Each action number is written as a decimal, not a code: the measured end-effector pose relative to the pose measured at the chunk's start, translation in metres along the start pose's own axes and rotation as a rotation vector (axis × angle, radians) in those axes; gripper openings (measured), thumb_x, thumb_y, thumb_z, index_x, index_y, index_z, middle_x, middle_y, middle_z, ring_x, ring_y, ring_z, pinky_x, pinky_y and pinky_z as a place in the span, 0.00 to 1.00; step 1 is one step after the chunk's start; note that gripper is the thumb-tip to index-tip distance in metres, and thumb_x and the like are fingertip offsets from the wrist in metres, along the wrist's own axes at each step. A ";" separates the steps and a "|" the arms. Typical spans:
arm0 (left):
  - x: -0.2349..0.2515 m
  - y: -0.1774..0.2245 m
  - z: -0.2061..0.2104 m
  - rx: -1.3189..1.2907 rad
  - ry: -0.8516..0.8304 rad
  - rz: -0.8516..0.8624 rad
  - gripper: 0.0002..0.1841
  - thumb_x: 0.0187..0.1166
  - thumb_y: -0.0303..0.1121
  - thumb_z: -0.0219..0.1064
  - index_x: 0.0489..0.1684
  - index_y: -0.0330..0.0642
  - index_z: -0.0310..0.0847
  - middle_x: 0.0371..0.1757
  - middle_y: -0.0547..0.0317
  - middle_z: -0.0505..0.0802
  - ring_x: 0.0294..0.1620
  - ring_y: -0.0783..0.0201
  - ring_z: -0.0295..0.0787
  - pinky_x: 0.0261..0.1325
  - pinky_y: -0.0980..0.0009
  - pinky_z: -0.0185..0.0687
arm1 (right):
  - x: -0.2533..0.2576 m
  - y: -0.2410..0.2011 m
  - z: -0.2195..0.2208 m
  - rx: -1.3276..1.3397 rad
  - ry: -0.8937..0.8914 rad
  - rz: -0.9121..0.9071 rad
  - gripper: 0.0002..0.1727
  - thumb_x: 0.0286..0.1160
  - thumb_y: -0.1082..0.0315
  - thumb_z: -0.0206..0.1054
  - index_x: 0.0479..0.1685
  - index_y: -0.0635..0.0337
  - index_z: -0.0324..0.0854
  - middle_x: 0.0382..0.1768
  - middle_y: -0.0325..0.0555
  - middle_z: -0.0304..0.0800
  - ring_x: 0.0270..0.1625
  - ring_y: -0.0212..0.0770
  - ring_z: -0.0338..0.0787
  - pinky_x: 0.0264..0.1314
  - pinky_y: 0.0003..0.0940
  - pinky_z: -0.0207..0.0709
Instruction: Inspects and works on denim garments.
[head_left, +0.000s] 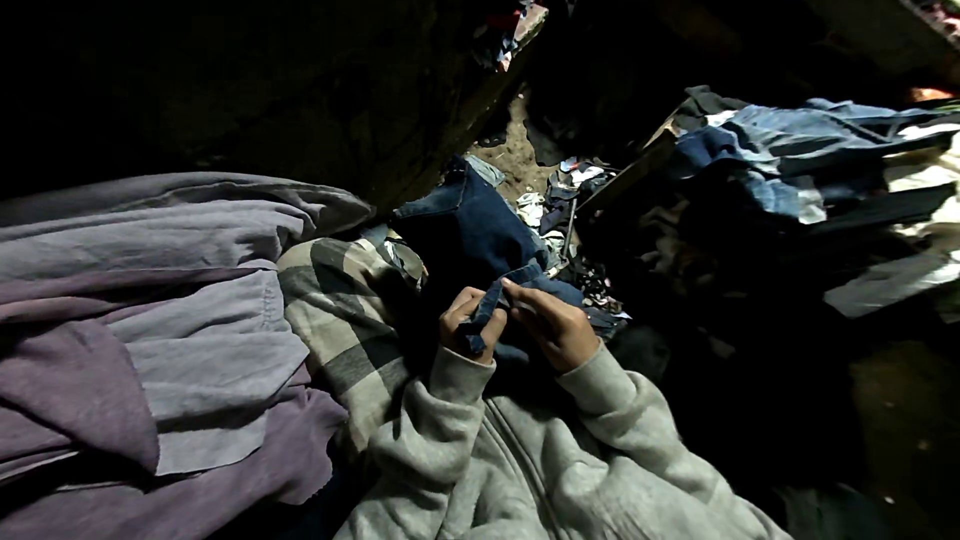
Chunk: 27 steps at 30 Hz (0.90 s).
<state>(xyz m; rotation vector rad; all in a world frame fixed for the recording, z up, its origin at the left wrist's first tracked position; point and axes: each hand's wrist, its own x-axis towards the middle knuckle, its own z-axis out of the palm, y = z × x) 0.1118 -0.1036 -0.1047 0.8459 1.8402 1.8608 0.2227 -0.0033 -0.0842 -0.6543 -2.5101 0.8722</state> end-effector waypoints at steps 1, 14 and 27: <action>0.000 0.001 0.000 0.007 0.001 -0.007 0.08 0.62 0.21 0.68 0.30 0.20 0.89 0.34 0.47 0.92 0.39 0.78 0.87 0.48 0.85 0.80 | 0.000 0.001 0.000 0.024 -0.004 -0.002 0.19 0.84 0.62 0.62 0.65 0.60 0.88 0.46 0.54 0.95 0.42 0.49 0.95 0.46 0.45 0.88; -0.002 0.002 0.002 -0.043 0.019 0.021 0.09 0.62 0.20 0.67 0.31 0.20 0.89 0.34 0.48 0.92 0.39 0.79 0.86 0.48 0.86 0.79 | -0.005 0.003 -0.001 0.066 0.026 -0.022 0.19 0.84 0.62 0.62 0.66 0.61 0.88 0.47 0.53 0.95 0.42 0.43 0.94 0.47 0.38 0.87; 0.009 0.007 -0.002 -0.266 -0.020 -0.229 0.08 0.68 0.19 0.73 0.42 0.27 0.82 0.35 0.65 0.92 0.38 0.83 0.87 0.49 0.83 0.83 | 0.008 -0.007 -0.017 0.567 -0.192 0.169 0.21 0.87 0.63 0.55 0.66 0.69 0.81 0.42 0.30 0.89 0.31 0.09 0.73 0.36 0.10 0.69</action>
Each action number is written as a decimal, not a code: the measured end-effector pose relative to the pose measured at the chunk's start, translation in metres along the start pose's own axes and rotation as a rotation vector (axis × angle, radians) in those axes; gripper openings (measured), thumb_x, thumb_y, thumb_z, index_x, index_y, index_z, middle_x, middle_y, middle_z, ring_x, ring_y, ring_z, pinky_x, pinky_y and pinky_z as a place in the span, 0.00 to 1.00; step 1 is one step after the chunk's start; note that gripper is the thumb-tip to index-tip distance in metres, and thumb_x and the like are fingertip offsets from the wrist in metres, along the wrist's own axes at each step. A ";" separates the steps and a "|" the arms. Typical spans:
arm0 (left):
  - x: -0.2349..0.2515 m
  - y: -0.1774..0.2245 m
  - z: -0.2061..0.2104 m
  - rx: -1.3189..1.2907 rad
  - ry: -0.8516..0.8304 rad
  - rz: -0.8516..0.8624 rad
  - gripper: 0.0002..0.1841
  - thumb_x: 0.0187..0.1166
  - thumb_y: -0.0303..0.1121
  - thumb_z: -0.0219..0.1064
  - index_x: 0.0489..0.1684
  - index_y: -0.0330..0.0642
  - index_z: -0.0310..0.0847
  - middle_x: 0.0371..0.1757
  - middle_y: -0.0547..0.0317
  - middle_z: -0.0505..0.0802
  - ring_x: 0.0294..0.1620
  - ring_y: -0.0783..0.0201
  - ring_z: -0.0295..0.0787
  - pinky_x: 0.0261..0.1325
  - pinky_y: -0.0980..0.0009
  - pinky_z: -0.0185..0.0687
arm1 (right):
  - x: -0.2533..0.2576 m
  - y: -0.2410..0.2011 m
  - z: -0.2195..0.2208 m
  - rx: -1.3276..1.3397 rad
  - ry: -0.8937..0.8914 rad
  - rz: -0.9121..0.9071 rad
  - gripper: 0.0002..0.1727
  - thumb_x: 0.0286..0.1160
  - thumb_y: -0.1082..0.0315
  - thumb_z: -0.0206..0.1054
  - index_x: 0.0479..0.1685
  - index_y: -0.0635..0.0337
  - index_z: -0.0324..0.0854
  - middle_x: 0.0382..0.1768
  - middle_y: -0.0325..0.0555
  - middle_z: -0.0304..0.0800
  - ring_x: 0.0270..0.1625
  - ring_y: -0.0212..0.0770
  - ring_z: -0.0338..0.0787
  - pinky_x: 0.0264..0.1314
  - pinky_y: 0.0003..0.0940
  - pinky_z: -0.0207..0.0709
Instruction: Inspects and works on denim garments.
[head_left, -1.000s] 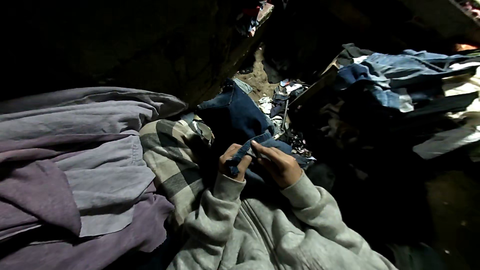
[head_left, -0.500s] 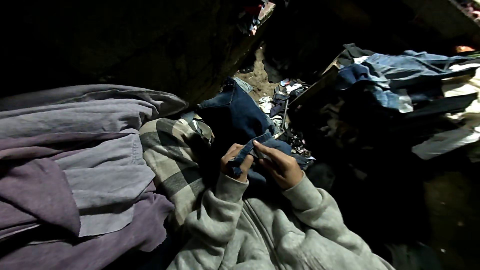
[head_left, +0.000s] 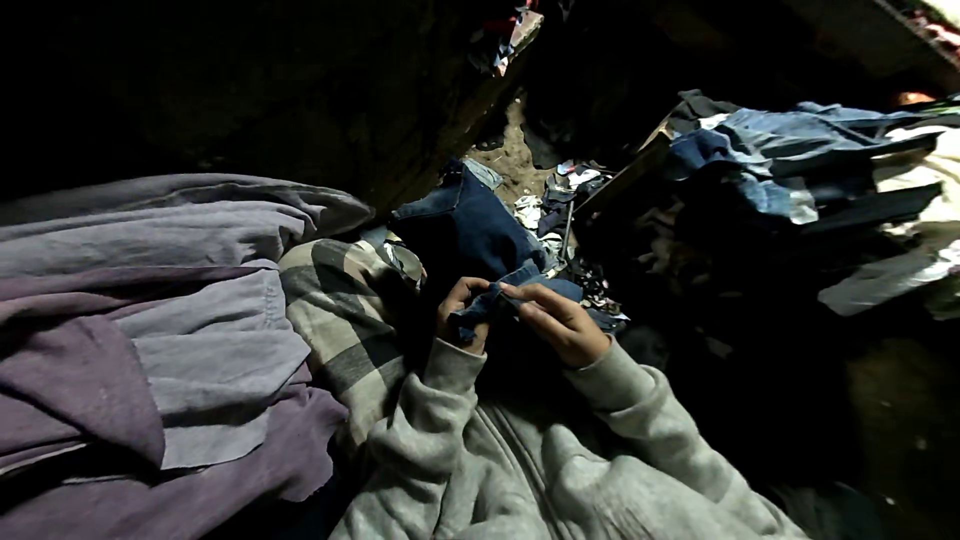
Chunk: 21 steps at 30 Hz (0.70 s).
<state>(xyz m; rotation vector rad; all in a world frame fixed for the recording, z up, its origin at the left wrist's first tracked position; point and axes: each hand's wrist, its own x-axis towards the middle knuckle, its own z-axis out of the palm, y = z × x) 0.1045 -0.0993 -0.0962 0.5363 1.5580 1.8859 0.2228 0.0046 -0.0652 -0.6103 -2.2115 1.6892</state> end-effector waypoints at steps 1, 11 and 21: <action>0.000 0.000 0.000 -0.007 -0.005 -0.008 0.09 0.67 0.18 0.73 0.42 0.27 0.82 0.35 0.65 0.92 0.39 0.83 0.87 0.50 0.83 0.83 | 0.000 0.001 0.000 -0.013 0.004 -0.015 0.21 0.87 0.63 0.55 0.66 0.69 0.82 0.46 0.33 0.91 0.33 0.09 0.75 0.39 0.10 0.71; -0.003 -0.001 -0.003 0.101 0.030 0.050 0.08 0.63 0.14 0.66 0.36 0.20 0.88 0.37 0.55 0.95 0.42 0.84 0.88 0.53 0.85 0.81 | -0.003 0.006 0.001 -0.629 0.091 -0.230 0.21 0.82 0.59 0.64 0.70 0.53 0.86 0.44 0.55 0.94 0.35 0.51 0.94 0.36 0.49 0.87; -0.007 -0.011 0.002 0.131 0.060 0.193 0.09 0.63 0.18 0.66 0.35 0.19 0.88 0.38 0.49 0.94 0.43 0.79 0.89 0.53 0.83 0.82 | -0.007 0.012 0.015 -0.662 0.216 -0.170 0.20 0.82 0.60 0.63 0.68 0.54 0.88 0.39 0.55 0.94 0.34 0.51 0.93 0.35 0.47 0.86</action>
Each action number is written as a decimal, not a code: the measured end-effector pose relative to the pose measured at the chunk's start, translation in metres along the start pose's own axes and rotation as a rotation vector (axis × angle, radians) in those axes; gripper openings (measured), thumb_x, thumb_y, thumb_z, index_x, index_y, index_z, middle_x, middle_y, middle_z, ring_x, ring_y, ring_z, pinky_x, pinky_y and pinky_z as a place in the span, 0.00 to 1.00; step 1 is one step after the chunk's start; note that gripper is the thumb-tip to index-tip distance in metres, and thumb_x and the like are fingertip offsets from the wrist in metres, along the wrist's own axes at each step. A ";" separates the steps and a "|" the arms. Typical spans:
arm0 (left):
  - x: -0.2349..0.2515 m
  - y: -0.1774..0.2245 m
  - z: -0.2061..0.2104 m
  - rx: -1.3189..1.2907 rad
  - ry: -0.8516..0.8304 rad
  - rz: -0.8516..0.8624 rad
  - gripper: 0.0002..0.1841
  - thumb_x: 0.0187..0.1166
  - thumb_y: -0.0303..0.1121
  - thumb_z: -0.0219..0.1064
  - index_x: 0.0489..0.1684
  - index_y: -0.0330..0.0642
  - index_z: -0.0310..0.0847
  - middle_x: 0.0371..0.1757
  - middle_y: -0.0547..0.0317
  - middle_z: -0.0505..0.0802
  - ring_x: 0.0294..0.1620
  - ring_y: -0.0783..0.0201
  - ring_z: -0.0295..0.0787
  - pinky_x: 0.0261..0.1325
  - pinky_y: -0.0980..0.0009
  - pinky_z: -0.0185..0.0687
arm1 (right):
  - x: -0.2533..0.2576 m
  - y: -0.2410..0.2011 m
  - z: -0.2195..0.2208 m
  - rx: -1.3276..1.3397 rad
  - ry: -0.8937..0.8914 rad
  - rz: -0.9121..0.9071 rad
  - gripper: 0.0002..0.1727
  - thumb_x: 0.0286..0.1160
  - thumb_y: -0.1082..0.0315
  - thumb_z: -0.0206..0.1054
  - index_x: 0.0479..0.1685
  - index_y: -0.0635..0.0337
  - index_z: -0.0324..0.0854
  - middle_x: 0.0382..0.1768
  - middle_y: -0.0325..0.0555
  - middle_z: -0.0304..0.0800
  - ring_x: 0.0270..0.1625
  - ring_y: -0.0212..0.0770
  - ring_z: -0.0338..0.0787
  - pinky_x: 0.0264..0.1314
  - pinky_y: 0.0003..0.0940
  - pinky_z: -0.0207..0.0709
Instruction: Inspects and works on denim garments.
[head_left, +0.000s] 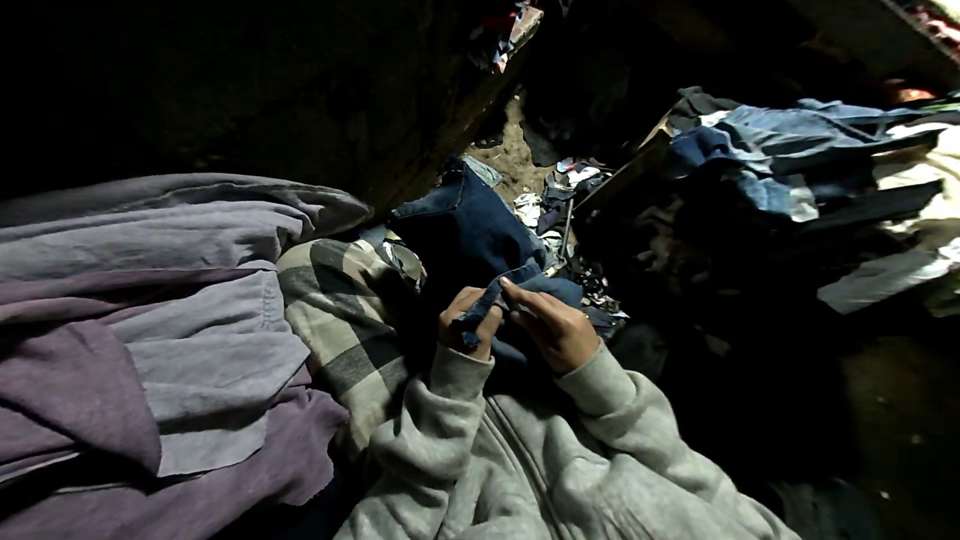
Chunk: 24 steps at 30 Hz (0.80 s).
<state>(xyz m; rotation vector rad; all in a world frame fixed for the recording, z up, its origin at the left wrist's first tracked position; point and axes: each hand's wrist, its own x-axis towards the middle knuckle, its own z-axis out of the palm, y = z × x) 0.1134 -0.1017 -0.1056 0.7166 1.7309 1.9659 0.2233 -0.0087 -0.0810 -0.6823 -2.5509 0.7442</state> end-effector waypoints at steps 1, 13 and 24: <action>0.000 -0.001 0.001 0.030 0.009 0.017 0.09 0.62 0.19 0.67 0.35 0.18 0.88 0.37 0.46 0.94 0.42 0.78 0.89 0.53 0.84 0.82 | 0.001 0.000 0.002 0.017 0.007 0.013 0.19 0.83 0.61 0.63 0.67 0.56 0.88 0.41 0.55 0.95 0.36 0.51 0.94 0.38 0.47 0.87; 0.000 0.002 0.002 -0.096 0.045 -0.069 0.05 0.65 0.16 0.67 0.33 0.22 0.88 0.35 0.57 0.95 0.42 0.83 0.89 0.53 0.84 0.83 | -0.007 0.013 -0.002 0.074 -0.037 -0.022 0.23 0.85 0.57 0.59 0.74 0.54 0.84 0.46 0.57 0.95 0.36 0.51 0.93 0.39 0.48 0.86; 0.003 0.003 -0.003 0.066 -0.034 -0.043 0.10 0.64 0.18 0.65 0.38 0.17 0.87 0.39 0.44 0.94 0.42 0.76 0.88 0.52 0.81 0.82 | 0.005 0.008 0.002 0.288 -0.037 0.046 0.22 0.89 0.60 0.56 0.67 0.64 0.86 0.57 0.51 0.95 0.56 0.36 0.94 0.62 0.33 0.84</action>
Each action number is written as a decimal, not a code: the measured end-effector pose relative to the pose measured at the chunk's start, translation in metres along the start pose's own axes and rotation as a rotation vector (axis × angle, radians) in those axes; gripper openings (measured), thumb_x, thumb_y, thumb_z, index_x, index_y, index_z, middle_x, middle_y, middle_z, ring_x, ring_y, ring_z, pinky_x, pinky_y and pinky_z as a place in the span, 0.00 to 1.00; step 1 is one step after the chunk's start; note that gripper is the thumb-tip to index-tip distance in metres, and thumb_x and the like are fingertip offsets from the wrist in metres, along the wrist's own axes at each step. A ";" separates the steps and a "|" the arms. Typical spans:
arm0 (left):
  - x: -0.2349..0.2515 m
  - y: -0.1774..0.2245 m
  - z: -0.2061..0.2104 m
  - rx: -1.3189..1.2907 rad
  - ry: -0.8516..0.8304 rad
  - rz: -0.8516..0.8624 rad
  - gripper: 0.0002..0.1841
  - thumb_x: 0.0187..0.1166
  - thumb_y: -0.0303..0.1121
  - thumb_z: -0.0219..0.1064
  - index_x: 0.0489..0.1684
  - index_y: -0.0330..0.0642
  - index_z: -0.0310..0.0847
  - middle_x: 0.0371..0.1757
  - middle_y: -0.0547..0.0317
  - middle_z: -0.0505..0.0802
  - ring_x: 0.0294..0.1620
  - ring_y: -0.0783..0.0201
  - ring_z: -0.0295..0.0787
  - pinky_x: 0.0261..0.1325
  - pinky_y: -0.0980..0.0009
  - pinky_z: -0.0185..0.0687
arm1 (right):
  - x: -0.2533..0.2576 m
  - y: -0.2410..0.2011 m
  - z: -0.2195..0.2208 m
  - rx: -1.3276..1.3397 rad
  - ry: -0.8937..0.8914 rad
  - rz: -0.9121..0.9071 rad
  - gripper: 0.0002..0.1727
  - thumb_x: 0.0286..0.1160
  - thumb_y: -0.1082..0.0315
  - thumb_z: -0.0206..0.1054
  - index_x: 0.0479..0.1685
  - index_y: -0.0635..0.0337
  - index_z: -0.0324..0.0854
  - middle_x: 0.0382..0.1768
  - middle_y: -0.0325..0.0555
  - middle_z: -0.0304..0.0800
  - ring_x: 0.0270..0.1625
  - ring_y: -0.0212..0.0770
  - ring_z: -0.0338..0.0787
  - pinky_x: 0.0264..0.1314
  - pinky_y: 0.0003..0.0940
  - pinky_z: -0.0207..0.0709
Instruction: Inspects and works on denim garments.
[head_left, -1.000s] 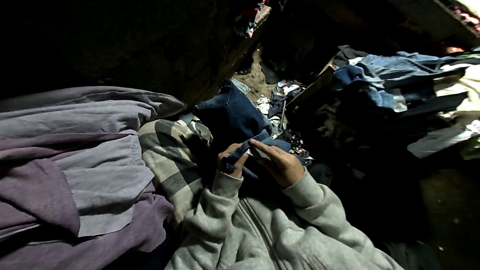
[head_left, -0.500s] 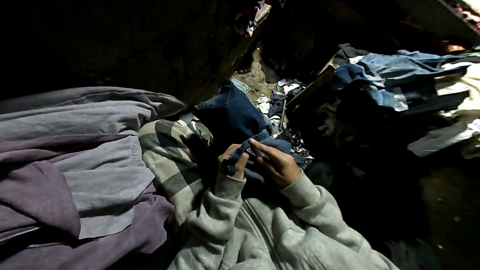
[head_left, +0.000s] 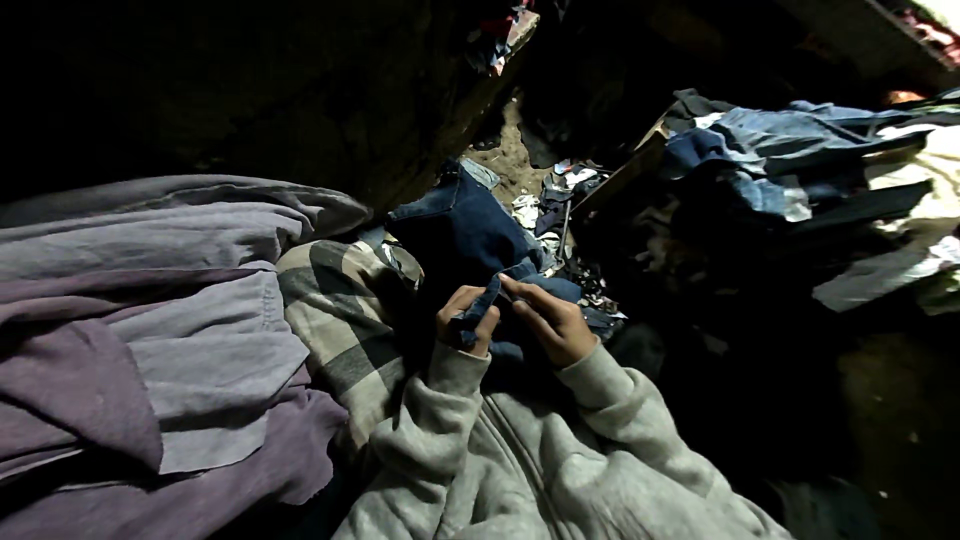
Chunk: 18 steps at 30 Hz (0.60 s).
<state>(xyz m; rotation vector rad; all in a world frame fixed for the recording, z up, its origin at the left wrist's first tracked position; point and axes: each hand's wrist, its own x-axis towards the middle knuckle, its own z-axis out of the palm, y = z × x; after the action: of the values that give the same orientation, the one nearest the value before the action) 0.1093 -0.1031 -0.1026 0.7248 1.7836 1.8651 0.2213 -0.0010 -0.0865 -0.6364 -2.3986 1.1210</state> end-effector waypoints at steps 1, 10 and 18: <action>0.001 0.001 0.000 0.010 0.003 -0.020 0.11 0.65 0.18 0.64 0.39 0.17 0.87 0.40 0.44 0.94 0.42 0.76 0.88 0.53 0.81 0.81 | 0.001 -0.002 -0.003 0.059 -0.025 0.014 0.23 0.89 0.60 0.55 0.68 0.66 0.85 0.61 0.51 0.93 0.60 0.32 0.92 0.67 0.30 0.81; 0.008 0.008 -0.001 -0.223 -0.088 -0.214 0.09 0.67 0.16 0.71 0.42 0.27 0.80 0.34 0.66 0.89 0.38 0.83 0.85 0.48 0.84 0.82 | 0.000 -0.014 -0.013 0.300 -0.131 0.105 0.23 0.89 0.62 0.53 0.68 0.70 0.82 0.65 0.47 0.90 0.60 0.19 0.86 0.65 0.19 0.77; 0.007 0.001 -0.006 -0.140 -0.070 -0.143 0.10 0.64 0.15 0.73 0.42 0.24 0.88 0.39 0.59 0.96 0.43 0.82 0.90 0.55 0.83 0.84 | 0.002 -0.001 -0.008 0.121 -0.072 -0.068 0.23 0.89 0.60 0.56 0.66 0.68 0.85 0.58 0.51 0.94 0.58 0.30 0.92 0.66 0.26 0.82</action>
<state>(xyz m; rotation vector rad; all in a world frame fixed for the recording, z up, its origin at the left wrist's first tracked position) 0.1002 -0.1035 -0.1016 0.5882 1.6002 1.8253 0.2235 0.0038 -0.0806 -0.4784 -2.3712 1.2693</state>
